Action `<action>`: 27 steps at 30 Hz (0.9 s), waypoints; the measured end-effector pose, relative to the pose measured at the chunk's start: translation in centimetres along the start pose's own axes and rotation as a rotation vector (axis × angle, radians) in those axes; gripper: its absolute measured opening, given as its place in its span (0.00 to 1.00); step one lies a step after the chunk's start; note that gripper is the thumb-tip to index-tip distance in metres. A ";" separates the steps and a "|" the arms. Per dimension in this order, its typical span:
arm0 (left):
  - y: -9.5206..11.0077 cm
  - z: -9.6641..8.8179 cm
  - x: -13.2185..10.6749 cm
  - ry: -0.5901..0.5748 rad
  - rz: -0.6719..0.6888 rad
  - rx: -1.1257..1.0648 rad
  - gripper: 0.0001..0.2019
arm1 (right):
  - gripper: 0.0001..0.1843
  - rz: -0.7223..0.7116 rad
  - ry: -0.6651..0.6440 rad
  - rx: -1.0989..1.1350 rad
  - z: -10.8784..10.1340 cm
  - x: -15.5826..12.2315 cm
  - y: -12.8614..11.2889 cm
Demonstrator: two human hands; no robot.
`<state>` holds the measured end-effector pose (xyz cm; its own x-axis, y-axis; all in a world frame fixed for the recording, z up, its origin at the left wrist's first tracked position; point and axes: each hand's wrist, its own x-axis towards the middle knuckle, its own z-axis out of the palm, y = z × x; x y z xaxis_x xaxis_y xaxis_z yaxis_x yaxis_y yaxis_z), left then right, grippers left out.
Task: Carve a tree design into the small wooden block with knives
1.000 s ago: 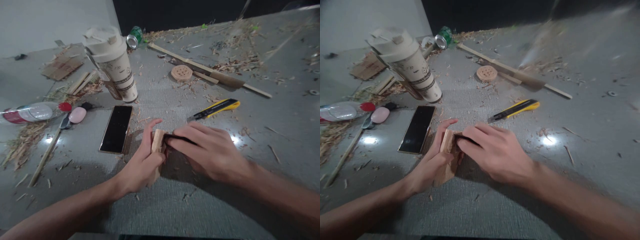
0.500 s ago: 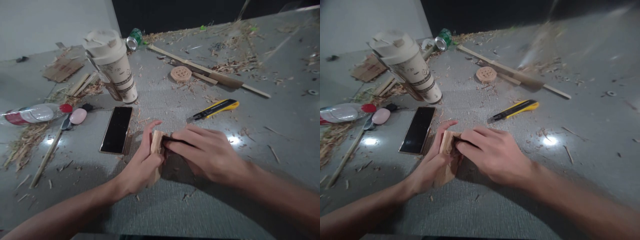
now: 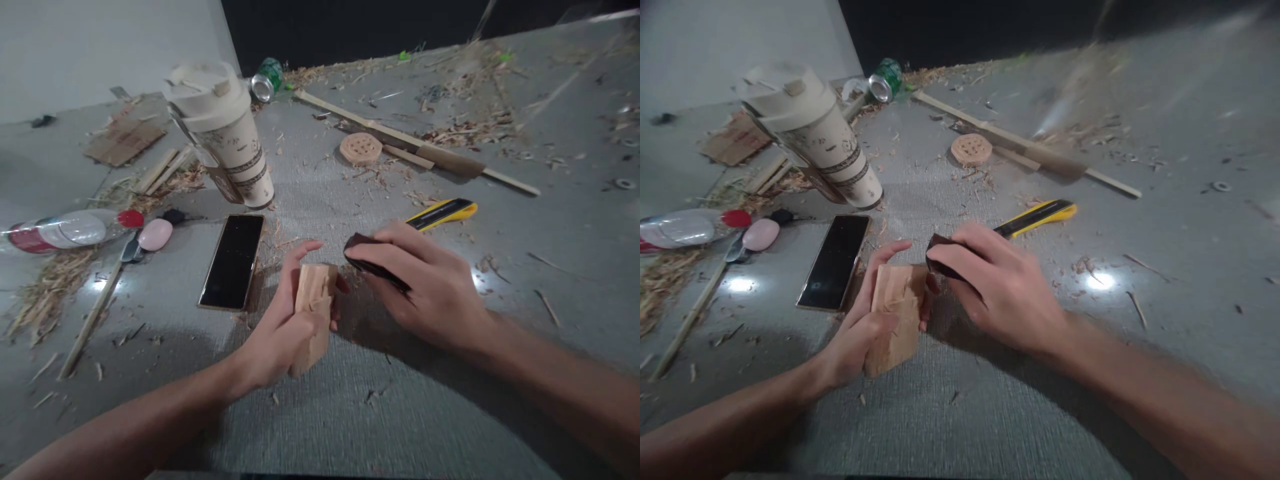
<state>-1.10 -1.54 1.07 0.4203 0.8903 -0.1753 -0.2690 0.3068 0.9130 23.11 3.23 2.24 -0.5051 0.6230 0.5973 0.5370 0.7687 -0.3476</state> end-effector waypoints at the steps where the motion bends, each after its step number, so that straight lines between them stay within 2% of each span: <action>1: 0.0 0.0 0.0 -0.005 -0.002 -0.019 0.44 | 0.09 0.026 0.001 0.037 0.1 0.0 0.2; 8: -0.2 -0.2 0.1 -0.010 -0.006 -0.021 0.44 | 0.16 0.208 -0.006 0.370 0.4 -0.2 0.1; 15: -0.2 -0.5 0.1 0.003 0.004 0.021 0.42 | 0.16 0.383 -0.132 0.986 0.2 -0.4 0.2; 21: 0.0 -0.2 0.1 0.009 0.016 0.031 0.41 | 0.13 0.531 -0.168 1.190 0.1 -0.5 0.2; 27: 0.0 -0.2 0.1 -0.013 -0.001 0.015 0.41 | 0.06 0.517 -0.196 1.217 0.2 -0.2 0.0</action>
<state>-1.23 -1.42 0.95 0.4319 0.8855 -0.1714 -0.2554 0.3023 0.9184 23.03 3.16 1.99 -0.5712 0.8112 0.1253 -0.1940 0.0148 -0.9809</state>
